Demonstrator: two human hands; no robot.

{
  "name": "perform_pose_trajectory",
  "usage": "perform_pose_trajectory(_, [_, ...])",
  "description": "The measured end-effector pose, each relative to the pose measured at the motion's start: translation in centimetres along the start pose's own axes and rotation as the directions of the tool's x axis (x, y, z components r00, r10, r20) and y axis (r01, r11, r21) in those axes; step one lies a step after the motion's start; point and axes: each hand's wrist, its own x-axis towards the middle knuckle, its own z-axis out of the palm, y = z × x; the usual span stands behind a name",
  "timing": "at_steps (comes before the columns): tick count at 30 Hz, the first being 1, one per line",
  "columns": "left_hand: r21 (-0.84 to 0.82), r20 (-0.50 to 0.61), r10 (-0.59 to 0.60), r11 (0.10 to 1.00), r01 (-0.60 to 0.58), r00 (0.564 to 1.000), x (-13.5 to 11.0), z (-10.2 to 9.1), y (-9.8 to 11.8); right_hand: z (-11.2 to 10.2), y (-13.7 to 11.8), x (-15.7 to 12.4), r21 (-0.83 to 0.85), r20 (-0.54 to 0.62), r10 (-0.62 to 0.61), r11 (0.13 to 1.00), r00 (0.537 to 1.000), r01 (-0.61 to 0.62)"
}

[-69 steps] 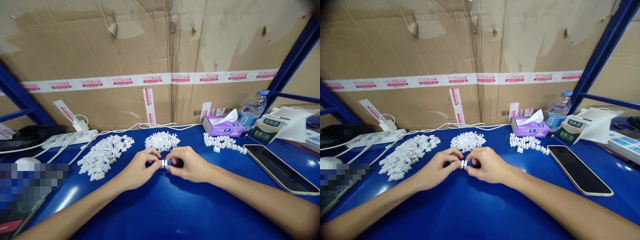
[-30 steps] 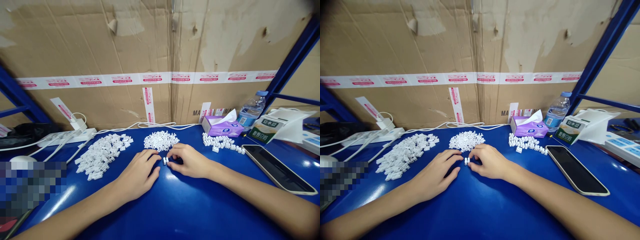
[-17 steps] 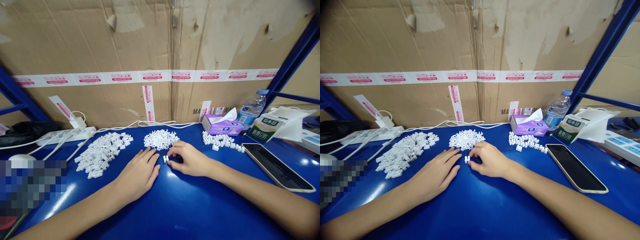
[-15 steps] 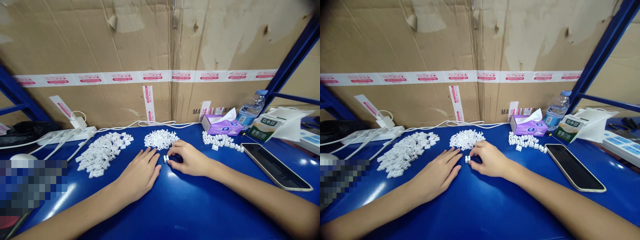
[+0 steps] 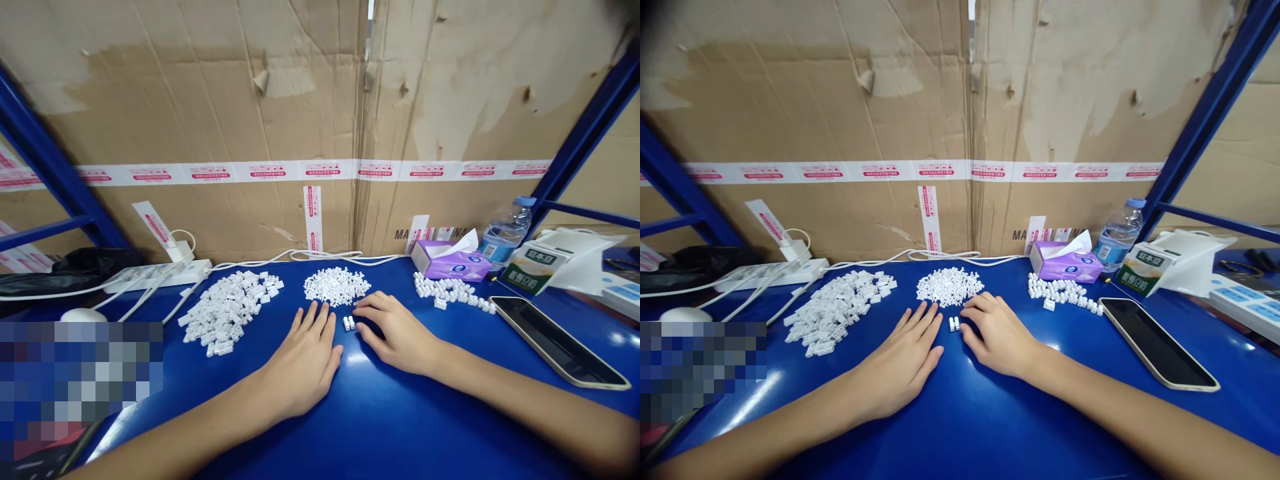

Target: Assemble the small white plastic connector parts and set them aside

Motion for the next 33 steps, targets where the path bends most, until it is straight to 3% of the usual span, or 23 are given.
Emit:
perform_pose_trajectory(7, [-0.022,-0.068,0.011,1.000,-0.012,0.998,0.0,0.6,-0.2,0.5,-1.0,-2.5,-0.072,0.080,0.077,0.995,0.994,-0.071])
perform_pose_trajectory(17, [-0.002,-0.084,0.015,1.000,-0.015,0.996,0.0,0.5,-0.1,0.5,-1.1,-2.4,-0.163,0.163,0.086,0.985,0.983,-0.059])
perform_pose_trajectory(27, [-0.006,-0.093,0.014,1.000,-0.015,0.996,0.0,0.5,-0.2,0.3,-1.4,-2.5,-0.085,0.103,0.075,0.994,0.992,-0.066])
perform_pose_trajectory(33, [-0.012,-0.103,0.021,1.000,-0.022,0.994,0.1,0.8,-0.4,-0.4,-1.4,-2.5,0.074,-0.034,0.021,0.997,0.999,-0.019])
